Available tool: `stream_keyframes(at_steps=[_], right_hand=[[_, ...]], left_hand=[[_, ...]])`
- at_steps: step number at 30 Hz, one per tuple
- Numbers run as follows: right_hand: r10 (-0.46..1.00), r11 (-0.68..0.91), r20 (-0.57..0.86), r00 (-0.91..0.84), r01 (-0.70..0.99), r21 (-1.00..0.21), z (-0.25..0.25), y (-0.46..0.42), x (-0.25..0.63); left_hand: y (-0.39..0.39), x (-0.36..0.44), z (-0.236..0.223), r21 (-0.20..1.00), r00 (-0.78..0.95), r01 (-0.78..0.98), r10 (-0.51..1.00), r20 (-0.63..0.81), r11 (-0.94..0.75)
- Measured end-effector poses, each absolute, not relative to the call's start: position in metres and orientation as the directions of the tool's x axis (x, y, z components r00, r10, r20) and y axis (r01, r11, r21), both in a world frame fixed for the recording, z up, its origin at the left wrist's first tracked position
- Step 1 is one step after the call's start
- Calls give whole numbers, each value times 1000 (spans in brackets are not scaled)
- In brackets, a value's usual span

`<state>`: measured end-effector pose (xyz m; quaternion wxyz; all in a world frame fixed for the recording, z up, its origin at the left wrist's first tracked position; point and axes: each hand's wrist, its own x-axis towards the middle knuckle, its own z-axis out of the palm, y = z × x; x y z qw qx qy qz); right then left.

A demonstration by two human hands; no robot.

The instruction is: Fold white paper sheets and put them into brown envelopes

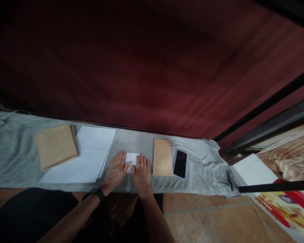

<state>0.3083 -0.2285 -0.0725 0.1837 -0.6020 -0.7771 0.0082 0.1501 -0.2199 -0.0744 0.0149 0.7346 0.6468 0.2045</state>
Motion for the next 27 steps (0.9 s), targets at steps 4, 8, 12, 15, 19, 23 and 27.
stream_keyframes(at_steps=[4, 8, 12, 15, 19, 23, 27], right_hand=[[935, 271, 294, -200, 935, -228, -75, -228, 308], [927, 276, 317, -199, 936, -219, -76, -229, 308], [925, 276, 323, -201, 939, -206, -78, -228, 309], [927, 268, 318, -197, 943, -196, -78, -228, 309], [936, 255, 293, -196, 950, -179, -79, -227, 310], [941, 245, 275, -199, 959, -145, -77, -227, 310], [943, 243, 263, -205, 962, -121, -73, -227, 311]], left_hand=[[-225, 144, -78, 257, 66, 955, 950, 306, -149], [-227, 144, -77, 213, 75, 966, 947, 312, -147], [-228, 146, -76, 175, 80, 975, 951, 298, -137], [-227, 147, -77, 171, 74, 977, 955, 288, -127], [-225, 148, -80, 182, 65, 975, 950, 305, -125], [-225, 150, -78, 196, 57, 973, 954, 294, -119], [-226, 152, -71, 196, 56, 974, 963, 264, -110]])
